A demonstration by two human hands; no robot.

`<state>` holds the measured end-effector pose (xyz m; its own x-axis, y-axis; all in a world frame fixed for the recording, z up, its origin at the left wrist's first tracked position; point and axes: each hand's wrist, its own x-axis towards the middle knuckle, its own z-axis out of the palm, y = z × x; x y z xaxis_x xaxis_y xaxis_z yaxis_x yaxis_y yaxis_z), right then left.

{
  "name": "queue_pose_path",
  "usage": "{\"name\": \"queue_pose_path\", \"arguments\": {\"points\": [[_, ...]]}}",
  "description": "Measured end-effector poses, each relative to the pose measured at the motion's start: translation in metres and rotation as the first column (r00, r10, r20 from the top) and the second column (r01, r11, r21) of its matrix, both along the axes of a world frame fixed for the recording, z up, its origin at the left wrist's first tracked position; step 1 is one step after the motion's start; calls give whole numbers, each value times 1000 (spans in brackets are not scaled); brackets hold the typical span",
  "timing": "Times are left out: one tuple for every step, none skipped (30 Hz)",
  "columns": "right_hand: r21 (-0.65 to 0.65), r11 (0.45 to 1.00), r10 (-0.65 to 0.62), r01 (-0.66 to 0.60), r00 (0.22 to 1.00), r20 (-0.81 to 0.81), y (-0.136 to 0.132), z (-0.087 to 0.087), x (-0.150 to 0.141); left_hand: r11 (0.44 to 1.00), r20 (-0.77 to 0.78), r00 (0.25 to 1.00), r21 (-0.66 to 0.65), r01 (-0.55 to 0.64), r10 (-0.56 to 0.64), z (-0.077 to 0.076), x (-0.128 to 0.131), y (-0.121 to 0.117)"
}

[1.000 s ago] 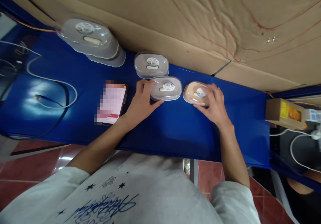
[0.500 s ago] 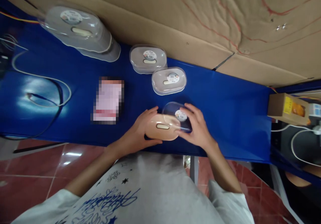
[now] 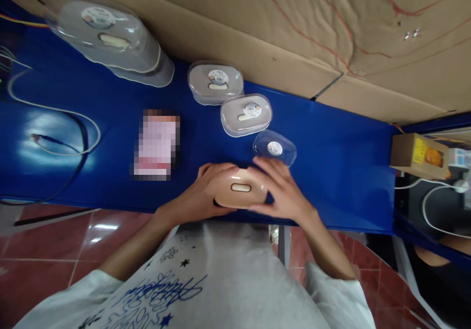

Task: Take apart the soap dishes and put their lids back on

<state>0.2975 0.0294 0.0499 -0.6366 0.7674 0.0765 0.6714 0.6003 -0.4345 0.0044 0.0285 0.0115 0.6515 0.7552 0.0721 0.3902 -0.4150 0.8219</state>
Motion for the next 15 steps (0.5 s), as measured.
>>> {"name": "queue_pose_path", "arguments": {"points": [[-23, 997, 68, -68, 998, -8, -7, 3, -7, 1000, 31, 999, -17, -4, 5, -1, 1, 1], [-33, 993, 109, -110, 994, -10, -14, 5, -13, 1000, 57, 998, -25, -5, 6, -1, 1, 1], [-28, 992, 121, -121, 993, -5, -20, 5, -17, 1000, 81, 997, -23, -7, 8, -1, 2, 1], [-18, 993, 116, -116, 993, 0, -24, 3, -20, 1000, 99, 995, -19, -8, 10, -1, 2, 0], [-11, 994, 107, -107, 994, -1, -28, 2, -21, 1000, 114, 993, -15, -9, 10, -1, 1, -1], [-10, 995, 101, -101, 995, -6, -30, 0, -21, 1000, 122, 992, -15, -8, 10, -1, 1, -2], [-9, 996, 92, -92, 996, -19, -32, -2, -19, 1000, 121, 993, -17, -3, 5, -2, 1, -3], [-10, 997, 79, -79, 996, -38, -34, -3, -17, 1000, 111, 994, -19, 6, -3, -2, 1, -4], [-16, 998, 62, -63, 996, -59, -35, -4, -14, 1000, 97, 995, -15, 15, -13, -3, 0, -5], [-23, 999, 43, -45, 995, -86, -36, -4, -11, 1000, 81, 996, -7, 23, -22, -5, 0, -7], [-31, 999, 21, -25, 993, -114, -36, -4, -8, 1000, 71, 997, 7, 27, -28, -6, -2, -8], [-39, 999, -2, -3, 991, -130, -36, -3, -4, 999, 67, 997, 20, 28, -29, -8, -3, -10], [-40, 999, -26, 21, 991, -133, -36, -3, -1, 999, 66, 997, 31, 25, -27, -9, -5, -12], [-34, 998, -50, 47, 991, -123, -35, -2, 2, 999, 60, 998, 37, 19, -21, -10, -8, -14], [-17, 997, -76, 75, 991, -107, -34, -2, 4, 999, 45, 999, 38, 14, -16, -10, -12, -17]]}}
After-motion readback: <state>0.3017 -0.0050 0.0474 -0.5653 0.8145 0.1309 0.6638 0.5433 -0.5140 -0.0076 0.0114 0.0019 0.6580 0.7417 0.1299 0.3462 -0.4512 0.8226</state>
